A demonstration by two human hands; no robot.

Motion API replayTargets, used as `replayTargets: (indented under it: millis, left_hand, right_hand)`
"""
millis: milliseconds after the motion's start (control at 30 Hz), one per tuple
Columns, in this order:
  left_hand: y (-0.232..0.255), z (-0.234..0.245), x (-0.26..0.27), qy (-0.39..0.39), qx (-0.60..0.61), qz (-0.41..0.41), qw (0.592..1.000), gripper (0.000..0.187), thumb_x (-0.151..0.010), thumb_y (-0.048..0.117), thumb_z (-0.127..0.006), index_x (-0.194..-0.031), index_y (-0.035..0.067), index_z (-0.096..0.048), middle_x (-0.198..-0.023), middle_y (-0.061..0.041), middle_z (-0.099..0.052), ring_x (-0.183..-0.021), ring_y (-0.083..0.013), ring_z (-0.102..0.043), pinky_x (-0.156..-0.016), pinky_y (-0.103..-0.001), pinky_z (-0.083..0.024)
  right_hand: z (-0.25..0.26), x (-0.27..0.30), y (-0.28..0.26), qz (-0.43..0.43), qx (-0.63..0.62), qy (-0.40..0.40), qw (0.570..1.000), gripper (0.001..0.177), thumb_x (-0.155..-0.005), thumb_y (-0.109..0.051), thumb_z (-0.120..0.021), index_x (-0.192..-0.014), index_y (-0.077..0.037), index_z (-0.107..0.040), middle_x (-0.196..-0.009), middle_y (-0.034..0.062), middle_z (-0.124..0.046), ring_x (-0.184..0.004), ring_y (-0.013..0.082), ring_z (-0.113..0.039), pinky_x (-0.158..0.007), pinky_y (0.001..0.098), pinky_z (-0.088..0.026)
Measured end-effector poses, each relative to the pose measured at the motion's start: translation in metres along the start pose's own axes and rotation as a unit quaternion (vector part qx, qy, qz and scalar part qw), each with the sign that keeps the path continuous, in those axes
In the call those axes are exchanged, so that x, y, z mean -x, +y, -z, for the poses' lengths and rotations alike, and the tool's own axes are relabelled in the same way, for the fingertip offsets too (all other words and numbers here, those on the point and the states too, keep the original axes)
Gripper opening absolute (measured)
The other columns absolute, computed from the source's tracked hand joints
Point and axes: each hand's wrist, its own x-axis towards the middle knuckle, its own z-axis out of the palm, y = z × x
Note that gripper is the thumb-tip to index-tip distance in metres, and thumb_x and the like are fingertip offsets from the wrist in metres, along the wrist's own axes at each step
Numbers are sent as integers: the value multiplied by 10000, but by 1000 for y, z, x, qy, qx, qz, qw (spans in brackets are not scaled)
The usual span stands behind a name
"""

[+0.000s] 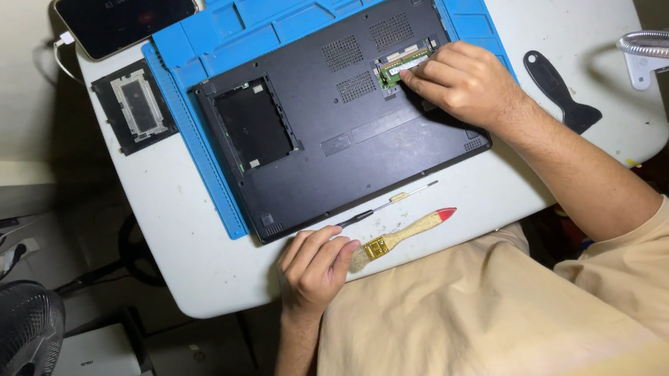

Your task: The person handles a disassembled laptop on a blue anti-static mat, repeatedly picking up and placing down a screwdriver with a small screw attached. They then place a black rectangular cover onto the laptop chassis and press it into place.

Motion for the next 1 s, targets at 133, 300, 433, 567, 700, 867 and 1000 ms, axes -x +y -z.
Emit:
replayTargets:
  millis: [133, 300, 433, 567, 700, 867, 1000]
  left_hand:
    - [0, 0, 0, -2, 3, 2, 1000, 272, -992, 268, -724, -775, 105, -728, -860, -52, -746, -635, -217, -659, -594, -296, -574]
    - [0, 0, 1, -3, -2, 0, 1000, 276, -996, 278, -719, -777, 110, -728, -861, -48, -745, -638, -214, -656, -598, -292, -572]
    - [1, -1, 0, -4, -2, -4, 1000, 278, -998, 282, -716, -775, 117, -727, -860, -42, -745, -640, -212, -656, -603, -290, -572]
    - [2, 0, -2, -3, -10, -8, 1000, 267, -991, 283, -726, -782, 117, -722, -867, -44, -742, -658, -214, -653, -613, -294, -570]
    - [8, 3, -29, -31, -29, -32, 999, 220, -955, 244, -759, -798, 91, -746, -889, -51, -748, -720, -217, -634, -642, -306, -555]
    - [-3, -23, -88, -72, -19, -30, 997, 143, -900, 160, -853, -902, 48, -764, -985, -88, -743, -833, -246, -633, -762, -336, -539]
    - [-38, -61, -124, -210, -114, -79, 968, 294, -946, 36, -671, -1238, 47, -708, -1268, -46, -677, -1038, -275, -556, -845, -426, -519]
  right_hand:
    - [-2, 5, 2, -1, 4, -5, 1000, 152, -1044, -119, -745, -902, -110, -798, -845, 39, -710, -758, 189, -673, -794, 309, -592]
    - [1, 0, 0, -14, -4, -11, 1000, 127, -1056, -119, -725, -967, -109, -814, -888, 42, -731, -798, 185, -689, -820, 299, -589]
    - [1, 0, 2, -32, -27, -21, 999, 140, -1064, -121, -721, -955, -114, -808, -903, 38, -741, -824, 185, -700, -828, 298, -587]
    - [4, -2, 4, -74, -96, -30, 992, 183, -1098, -96, -670, -995, -91, -821, -913, 50, -749, -861, 204, -717, -829, 322, -591]
    - [-6, 2, 13, -223, -220, -65, 947, 75, -924, -107, -854, -994, -103, -830, -964, 45, -780, -929, 213, -710, -882, 338, -521]
    - [-9, -6, 29, -407, -272, -106, 866, 534, -662, -275, -1055, -1083, -154, -751, -1005, 16, -620, -880, 164, -542, -799, 307, -457]
    - [-5, -14, 34, -451, -274, -184, 829, 887, -622, -308, -1042, -1311, -138, -510, -1209, 119, -476, -937, 254, -516, -796, 390, -476]
